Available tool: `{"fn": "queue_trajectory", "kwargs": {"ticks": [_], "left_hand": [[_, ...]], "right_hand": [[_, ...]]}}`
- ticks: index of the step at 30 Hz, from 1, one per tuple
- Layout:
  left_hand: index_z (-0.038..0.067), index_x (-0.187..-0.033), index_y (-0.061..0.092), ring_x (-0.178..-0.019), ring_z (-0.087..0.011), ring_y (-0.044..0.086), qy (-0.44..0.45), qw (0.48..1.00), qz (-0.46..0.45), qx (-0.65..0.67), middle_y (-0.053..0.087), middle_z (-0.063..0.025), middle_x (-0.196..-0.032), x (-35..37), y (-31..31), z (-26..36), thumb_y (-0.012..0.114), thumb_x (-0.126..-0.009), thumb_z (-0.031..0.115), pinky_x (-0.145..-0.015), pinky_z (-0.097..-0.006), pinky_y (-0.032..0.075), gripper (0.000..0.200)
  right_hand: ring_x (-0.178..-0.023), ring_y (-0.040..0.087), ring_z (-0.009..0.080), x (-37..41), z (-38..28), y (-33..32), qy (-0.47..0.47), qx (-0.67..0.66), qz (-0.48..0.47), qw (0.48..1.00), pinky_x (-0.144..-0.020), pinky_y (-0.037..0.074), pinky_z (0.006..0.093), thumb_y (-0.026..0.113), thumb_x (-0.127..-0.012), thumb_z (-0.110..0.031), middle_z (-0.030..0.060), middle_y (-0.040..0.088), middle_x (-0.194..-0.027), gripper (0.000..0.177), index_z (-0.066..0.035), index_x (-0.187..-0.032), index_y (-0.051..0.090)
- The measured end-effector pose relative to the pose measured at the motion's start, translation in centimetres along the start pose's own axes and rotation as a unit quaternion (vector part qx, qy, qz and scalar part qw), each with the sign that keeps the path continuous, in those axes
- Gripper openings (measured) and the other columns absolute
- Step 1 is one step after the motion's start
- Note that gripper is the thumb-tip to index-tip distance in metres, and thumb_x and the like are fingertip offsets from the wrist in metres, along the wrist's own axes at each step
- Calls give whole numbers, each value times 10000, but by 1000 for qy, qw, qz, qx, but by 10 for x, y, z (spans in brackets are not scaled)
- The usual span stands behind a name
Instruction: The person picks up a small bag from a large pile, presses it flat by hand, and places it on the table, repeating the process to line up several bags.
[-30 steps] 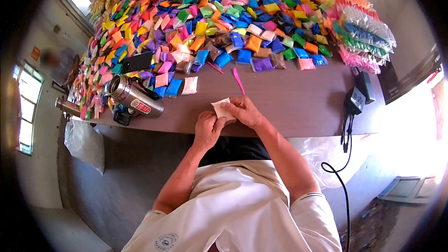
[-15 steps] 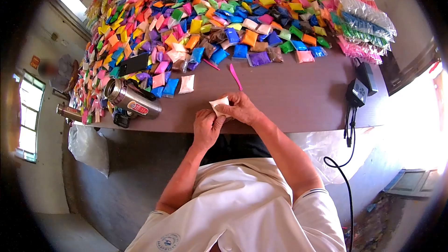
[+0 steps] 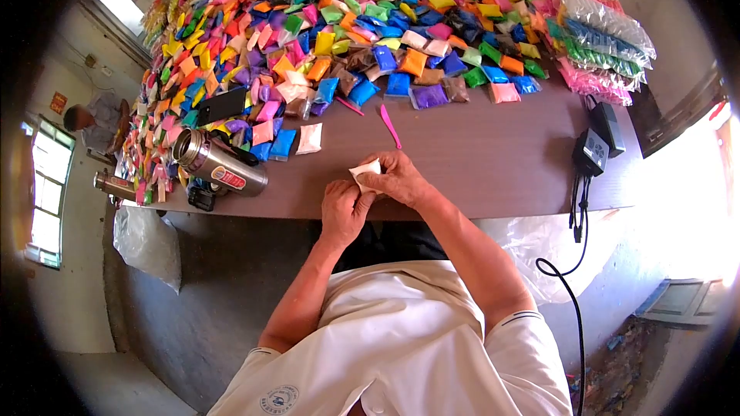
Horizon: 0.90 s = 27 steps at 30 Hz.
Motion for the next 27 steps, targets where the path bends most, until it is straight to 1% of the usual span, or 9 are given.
{"fn": "queue_trajectory", "kwargs": {"ticks": [2,6,11,14,18,20,24,26,27], "left_hand": [[30,-864,659,-794,-345,600,-10,1000,-5,-3,623,-122,-791,3,3,-4,582,-964,351,-782,-455,444,345],[30,-872,660,-803,-348,600,-13,1000,-4,1,623,-124,-797,1,2,-2,584,-961,350,-791,-458,445,341],[25,-877,660,-809,-348,598,-11,1000,-12,-3,622,-122,-797,1,1,0,592,-954,353,-804,-454,448,344],[25,-876,660,-801,-346,595,-2,1000,2,-9,617,-119,-789,1,1,2,598,-950,348,-800,-454,448,337],[27,-869,657,-788,-344,590,-6,1000,-7,-10,613,-117,-781,3,3,-2,603,-945,345,-793,-453,450,331],[28,-857,651,-775,-342,585,-7,1000,-1,-8,607,-115,-770,3,4,-3,613,-940,341,-785,-453,449,326],[27,-848,646,-770,-339,584,0,1000,10,-12,601,-115,-762,3,3,-1,624,-933,335,-778,-453,449,320],[26,-841,645,-770,-339,585,1,1000,2,-8,595,-117,-754,2,2,0,631,-930,329,-780,-453,448,315],[26,-841,645,-770,-339,585,1,1000,2,-8,595,-117,-754,2,2,1,631,-930,329,-780,-453,448,315]], "right_hand": [[-801,637,100,-1,-1,1,2,-4,14,1000,-688,541,258,726,-890,-140,44,684,-911,220,9,-1043,671],[-806,638,104,-2,-9,2,2,-24,9,1000,-692,544,264,729,-892,-152,48,686,-914,231,12,-1045,674],[-812,634,106,0,-1,0,37,-13,19,999,-713,543,266,735,-888,-156,53,684,-921,235,12,-1039,670],[-820,635,106,0,2,0,24,-15,18,999,-721,542,266,729,-893,-153,50,683,-919,221,9,-1032,670],[-826,633,103,-2,-2,-1,26,-15,18,999,-729,538,263,726,-896,-157,45,683,-918,222,4,-1039,671],[-827,628,97,-1,-10,3,55,-64,6,996,-731,531,256,732,-892,-166,39,682,-918,222,0,-1029,676],[-819,628,97,-4,-1,-1,52,-41,15,998,-726,531,255,740,-887,-181,37,682,-914,224,-4,-1013,683],[-814,635,102,-3,1,-2,41,3,36,999,-719,535,259,737,-892,-185,39,684,-915,214,-5,-997,688],[-814,635,102,-3,3,-2,41,3,36,999,-719,535,259,737,-892,-185,39,684,-915,214,-5,-997,688]]}}
Point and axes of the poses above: each hand's wrist, its own x-axis away from the middle knuckle, its own y-axis out of the palm, z = x × y, the point moved 4 cm from there along -x, towards the middle knuckle
